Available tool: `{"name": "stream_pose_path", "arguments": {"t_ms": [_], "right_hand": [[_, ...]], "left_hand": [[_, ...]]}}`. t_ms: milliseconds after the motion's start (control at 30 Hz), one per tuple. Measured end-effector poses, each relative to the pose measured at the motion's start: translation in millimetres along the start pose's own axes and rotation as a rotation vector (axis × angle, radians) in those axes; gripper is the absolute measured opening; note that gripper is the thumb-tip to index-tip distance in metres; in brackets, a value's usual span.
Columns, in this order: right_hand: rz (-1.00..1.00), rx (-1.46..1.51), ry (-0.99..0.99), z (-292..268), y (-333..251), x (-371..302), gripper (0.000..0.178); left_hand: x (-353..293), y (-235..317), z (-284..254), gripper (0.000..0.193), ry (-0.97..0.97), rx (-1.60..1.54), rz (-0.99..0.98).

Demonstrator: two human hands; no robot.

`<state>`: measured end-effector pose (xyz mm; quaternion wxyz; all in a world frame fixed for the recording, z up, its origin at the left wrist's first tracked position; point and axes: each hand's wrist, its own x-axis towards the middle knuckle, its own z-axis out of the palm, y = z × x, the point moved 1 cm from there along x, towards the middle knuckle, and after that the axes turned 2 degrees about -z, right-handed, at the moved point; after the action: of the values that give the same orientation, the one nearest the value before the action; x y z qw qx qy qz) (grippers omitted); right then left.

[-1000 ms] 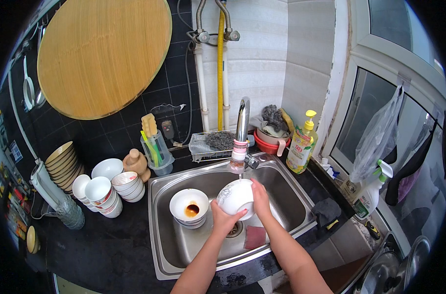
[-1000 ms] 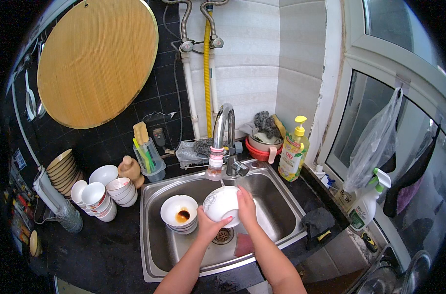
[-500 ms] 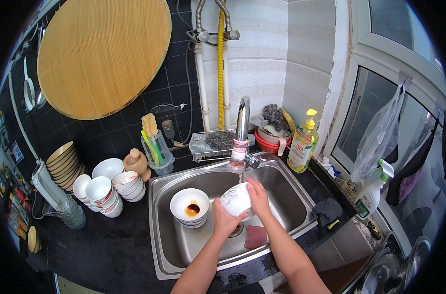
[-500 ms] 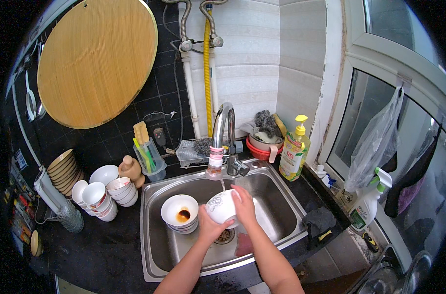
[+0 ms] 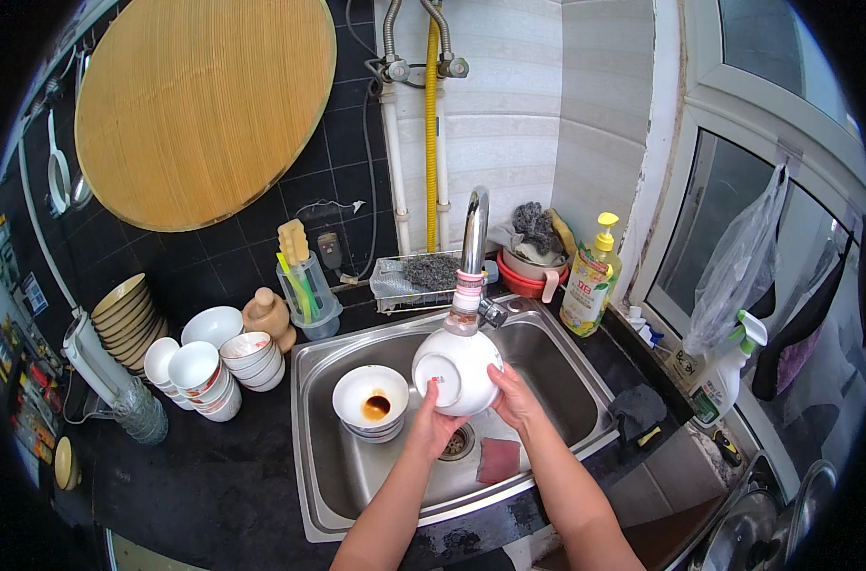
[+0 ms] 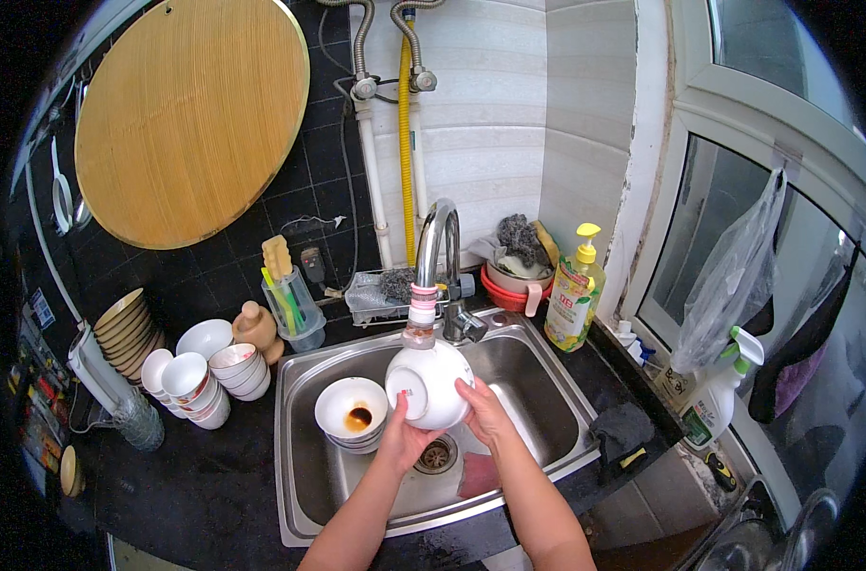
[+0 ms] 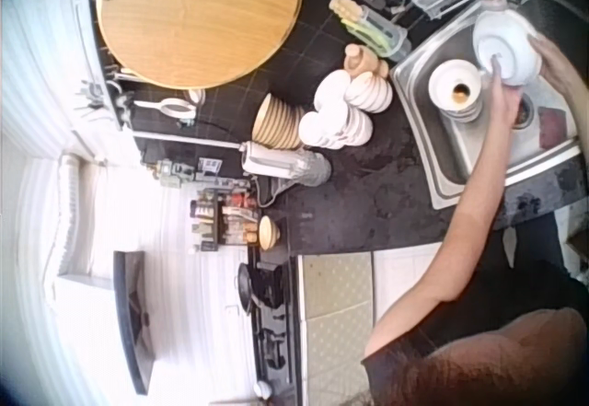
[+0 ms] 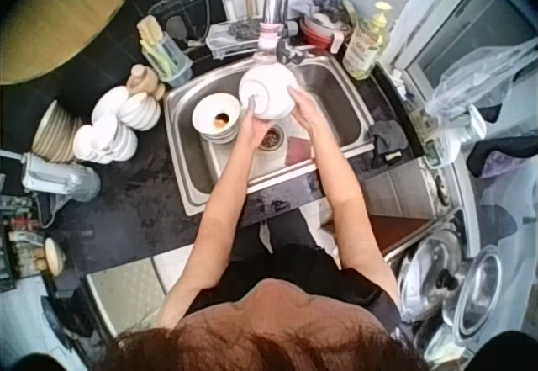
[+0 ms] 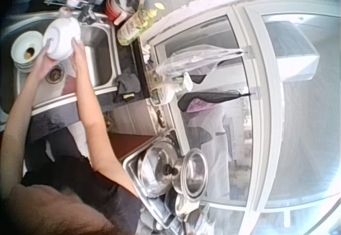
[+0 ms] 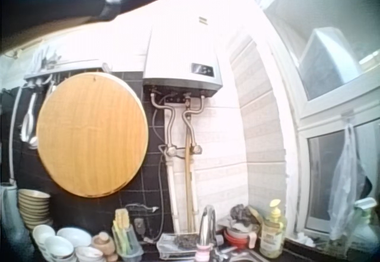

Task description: The person washes a stack of white bowls in a kitchen sink using a pink sponge and running water. They scrub the inside and outside of each bowl, rinse it thoroughly, and place it on a stack of clean bowls on the counter to the left of the sink.

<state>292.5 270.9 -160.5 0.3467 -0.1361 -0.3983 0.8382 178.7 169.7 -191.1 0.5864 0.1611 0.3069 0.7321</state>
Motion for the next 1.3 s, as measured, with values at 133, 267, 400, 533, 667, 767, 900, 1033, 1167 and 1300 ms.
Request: {"name": "stream_pose_path", "arguments": {"t_ms": [133, 267, 400, 533, 667, 767, 900, 1033, 1167, 1300], "right_hand": [[-0.076, -0.239, 0.050, -4, -3, -3, 0.038], [-0.200, -1.119, 0.034, 3, 3, -13, 0.032], [-0.210, -1.631, -0.202, 8, 12, -15, 0.028], [-0.019, -1.473, -0.371, 5, 15, -18, 0.025], [-0.180, -1.181, -0.168, -11, 19, -8, 0.029], [-0.760, -0.943, 0.242, -3, -11, -2, 0.025], [-0.671, -0.786, 0.562, -16, -10, 3, 0.019], [-0.271, -0.516, 0.547, -40, 20, 16, 0.033], [-0.166, -0.978, 0.430, -74, 56, 24, 0.046], [0.152, -1.381, 0.371, -78, 60, 19, 0.040]], "left_hand": [[-2, -5, 4, 0.072, 0.190, 0.294, -0.118], [2, -3, -6, 0.069, 0.383, 0.440, -0.071], [-4, 1, 1, 0.068, 0.401, 0.366, -0.124], [-1, -5, -8, 0.065, 0.450, 0.356, 0.011], [4, -10, -12, 0.067, 0.438, 0.395, 0.179], [5, -10, -22, 0.069, 0.391, 0.259, 0.155], [6, -16, -34, 0.059, 0.172, 0.014, -0.004], [1, -13, -30, 0.051, 0.161, 0.073, -0.223], [2, -14, -34, 0.045, 0.364, 0.315, -0.275], [-2, -3, -8, 0.049, 0.573, 0.984, 0.049]]}}
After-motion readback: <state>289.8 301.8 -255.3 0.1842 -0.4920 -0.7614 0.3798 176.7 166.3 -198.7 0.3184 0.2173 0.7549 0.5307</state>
